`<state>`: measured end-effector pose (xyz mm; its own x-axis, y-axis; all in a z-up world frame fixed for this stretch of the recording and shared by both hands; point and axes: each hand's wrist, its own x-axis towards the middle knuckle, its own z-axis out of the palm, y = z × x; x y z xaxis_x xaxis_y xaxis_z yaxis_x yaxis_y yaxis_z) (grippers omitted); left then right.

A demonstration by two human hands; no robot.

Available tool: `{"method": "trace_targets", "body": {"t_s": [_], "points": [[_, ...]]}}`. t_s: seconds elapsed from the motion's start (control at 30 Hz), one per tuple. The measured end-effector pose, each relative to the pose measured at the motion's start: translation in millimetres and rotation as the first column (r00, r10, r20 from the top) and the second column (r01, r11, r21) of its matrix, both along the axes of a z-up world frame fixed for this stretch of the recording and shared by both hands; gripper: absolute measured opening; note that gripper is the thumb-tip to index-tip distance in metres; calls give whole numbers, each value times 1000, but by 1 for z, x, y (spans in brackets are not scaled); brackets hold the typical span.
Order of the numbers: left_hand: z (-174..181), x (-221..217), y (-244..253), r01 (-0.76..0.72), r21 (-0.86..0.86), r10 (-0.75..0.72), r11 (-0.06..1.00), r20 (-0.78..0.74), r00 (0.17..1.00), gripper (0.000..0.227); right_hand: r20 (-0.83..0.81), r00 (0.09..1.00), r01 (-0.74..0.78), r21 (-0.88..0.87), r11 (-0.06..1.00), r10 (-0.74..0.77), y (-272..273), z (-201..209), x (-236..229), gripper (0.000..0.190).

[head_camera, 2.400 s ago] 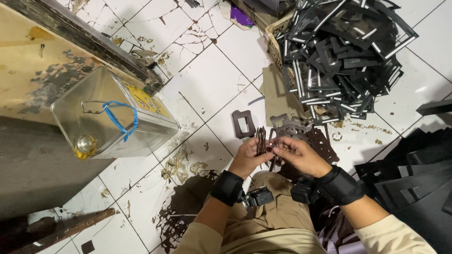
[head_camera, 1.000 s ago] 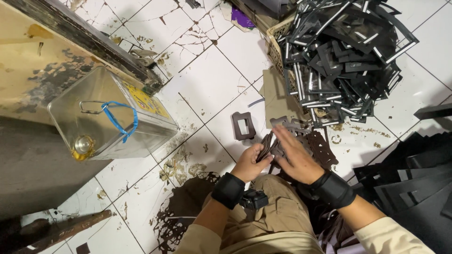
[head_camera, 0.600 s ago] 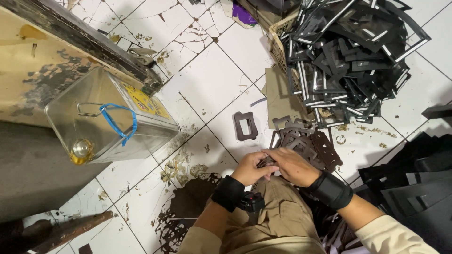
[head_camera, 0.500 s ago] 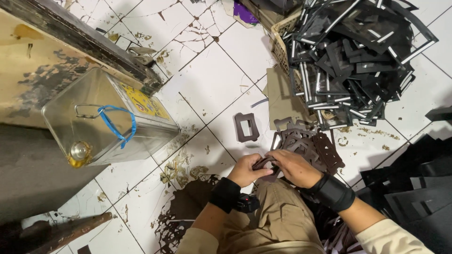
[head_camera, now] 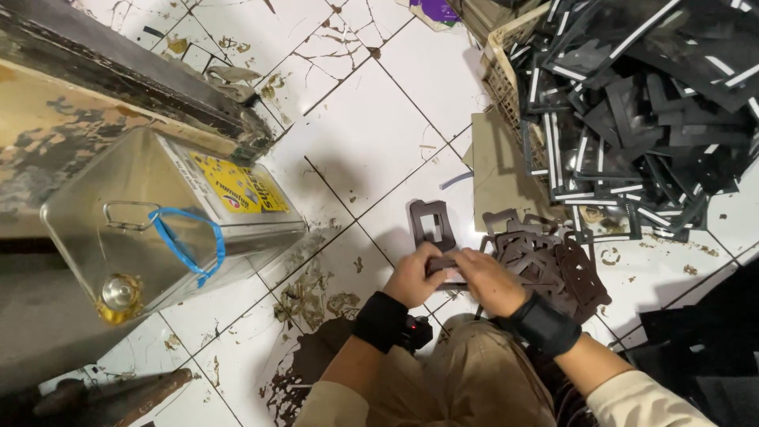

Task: Sorting and stacking die-cut leather frames from a pile of scraps on the workshop floor

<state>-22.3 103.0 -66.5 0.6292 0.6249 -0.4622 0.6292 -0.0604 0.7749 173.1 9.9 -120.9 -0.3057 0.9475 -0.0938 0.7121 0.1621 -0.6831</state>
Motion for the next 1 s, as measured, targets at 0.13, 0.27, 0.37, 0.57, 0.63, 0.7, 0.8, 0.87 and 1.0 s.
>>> {"method": "trace_targets", "body": {"t_s": [0.13,0.27,0.37,0.57,0.63,0.7,0.8,0.87,1.0], "points": [[-15,-7,28,-430,-187,459,883,160,874,80,-206,876,346,-363,865,-437,27,-6,-5,37],[-57,-6,29,-578,-501,680,644,29,732,87,-158,719,526,-513,678,-677,44,-67,-22,33],[-91,2,28,-556,-526,618,643,-73,783,88,-111,632,600,-556,575,-767,52,-115,-35,33],[-119,14,31,-444,-404,376,800,-239,895,83,187,601,768,-404,497,-777,64,-122,-52,55],[-121,17,34,-424,-378,334,823,-282,899,82,198,598,773,-397,494,-777,71,-99,-49,59],[-134,15,33,-410,-403,336,818,-244,910,80,-13,612,638,-582,504,-790,77,-79,-45,67],[-134,14,39,-338,-430,257,837,-235,937,81,-54,725,468,-694,548,-687,72,-94,-44,77],[-143,7,37,-339,-422,271,841,-214,938,83,-54,712,487,-679,549,-700,67,-95,-38,78],[-71,25,50,-299,-446,252,844,-163,954,85,-143,703,421,-706,570,-697,53,-100,-35,81]]}}
